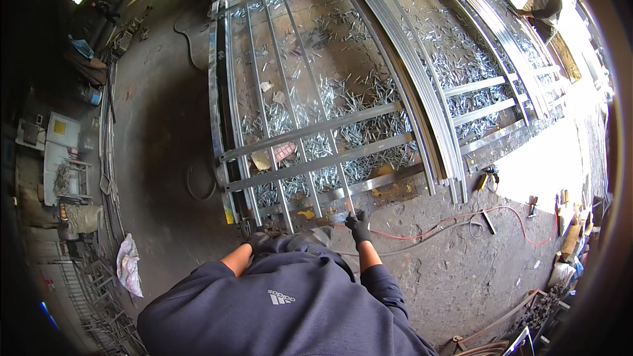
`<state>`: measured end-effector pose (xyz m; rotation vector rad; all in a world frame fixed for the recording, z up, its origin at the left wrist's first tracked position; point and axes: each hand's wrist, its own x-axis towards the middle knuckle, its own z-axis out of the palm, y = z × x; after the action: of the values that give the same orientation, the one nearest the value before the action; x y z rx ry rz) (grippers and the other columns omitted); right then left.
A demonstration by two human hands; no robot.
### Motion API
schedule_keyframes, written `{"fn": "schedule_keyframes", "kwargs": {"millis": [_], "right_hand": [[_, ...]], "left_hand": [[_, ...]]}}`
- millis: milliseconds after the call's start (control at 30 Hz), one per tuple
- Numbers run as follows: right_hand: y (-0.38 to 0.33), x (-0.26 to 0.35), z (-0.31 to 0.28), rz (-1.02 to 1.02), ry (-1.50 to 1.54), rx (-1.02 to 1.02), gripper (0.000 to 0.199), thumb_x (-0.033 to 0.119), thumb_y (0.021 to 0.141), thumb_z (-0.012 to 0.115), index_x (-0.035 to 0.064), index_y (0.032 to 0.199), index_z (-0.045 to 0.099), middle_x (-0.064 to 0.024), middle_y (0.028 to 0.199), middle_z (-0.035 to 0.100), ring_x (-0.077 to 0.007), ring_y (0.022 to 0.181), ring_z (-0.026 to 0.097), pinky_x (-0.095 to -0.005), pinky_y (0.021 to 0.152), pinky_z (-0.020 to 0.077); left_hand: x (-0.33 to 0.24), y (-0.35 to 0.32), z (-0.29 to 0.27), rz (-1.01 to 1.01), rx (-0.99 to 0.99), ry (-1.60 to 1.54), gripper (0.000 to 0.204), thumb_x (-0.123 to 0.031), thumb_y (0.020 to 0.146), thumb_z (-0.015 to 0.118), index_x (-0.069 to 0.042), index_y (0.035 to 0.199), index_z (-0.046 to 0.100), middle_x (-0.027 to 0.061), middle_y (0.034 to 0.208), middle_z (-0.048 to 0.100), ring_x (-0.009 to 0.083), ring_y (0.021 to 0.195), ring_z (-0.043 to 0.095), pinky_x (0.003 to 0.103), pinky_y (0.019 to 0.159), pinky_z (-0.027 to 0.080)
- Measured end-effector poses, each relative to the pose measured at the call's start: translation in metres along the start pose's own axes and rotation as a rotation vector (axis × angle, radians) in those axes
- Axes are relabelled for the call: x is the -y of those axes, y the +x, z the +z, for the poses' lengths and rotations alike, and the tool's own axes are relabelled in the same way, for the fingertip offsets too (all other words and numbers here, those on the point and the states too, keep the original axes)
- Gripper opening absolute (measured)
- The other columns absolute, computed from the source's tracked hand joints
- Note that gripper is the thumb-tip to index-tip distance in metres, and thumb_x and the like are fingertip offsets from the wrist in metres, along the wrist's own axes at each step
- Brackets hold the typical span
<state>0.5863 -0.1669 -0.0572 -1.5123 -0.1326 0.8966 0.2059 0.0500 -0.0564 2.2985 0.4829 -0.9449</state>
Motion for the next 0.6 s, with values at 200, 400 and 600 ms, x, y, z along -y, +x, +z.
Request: {"fn": "schedule_keyframes", "kwargs": {"millis": [200, 400, 600], "right_hand": [[-0.03, 0.002, -0.034, 0.621, -0.292, -0.077, 0.027, 0.033, 0.087, 0.07, 0.0062, 0.087, 0.072, -0.0068, 0.06, 0.062, -0.016, 0.047, 0.058, -0.0336, 0.045, 0.043], [-0.033, 0.006, -0.033, 0.552, -0.44, -0.039, 0.02, 0.001, 0.079, 0.058, 0.0033, 0.093, 0.071, -0.0084, 0.066, 0.064, -0.0176, 0.049, 0.056, -0.0325, 0.045, 0.0413], [-0.032, 0.004, -0.03, 0.381, -0.46, 0.007, 0.025, 0.024, 0.09, 0.058, 0.0052, 0.098, 0.072, -0.0063, 0.075, 0.07, -0.0151, 0.056, 0.061, -0.0328, 0.05, 0.0468]], "left_hand": [[0.0, -0.012, 0.014, -0.075, -0.18, -0.07, 0.038, -0.048, 0.082, 0.058, -0.014, 0.095, 0.068, 0.0178, 0.101, 0.068, 0.0359, 0.096, 0.064, 0.047, 0.081, 0.049], [-0.002, -0.006, 0.028, -0.002, -0.007, -0.014, 0.041, -0.051, 0.079, 0.06, -0.018, 0.101, 0.068, 0.0157, 0.105, 0.068, 0.0338, 0.101, 0.063, 0.046, 0.085, 0.049], [-0.001, -0.012, 0.028, -0.04, -0.15, -0.118, 0.044, -0.05, 0.082, 0.058, -0.013, 0.106, 0.067, 0.0157, 0.113, 0.065, 0.0333, 0.108, 0.06, 0.044, 0.091, 0.047]]}}
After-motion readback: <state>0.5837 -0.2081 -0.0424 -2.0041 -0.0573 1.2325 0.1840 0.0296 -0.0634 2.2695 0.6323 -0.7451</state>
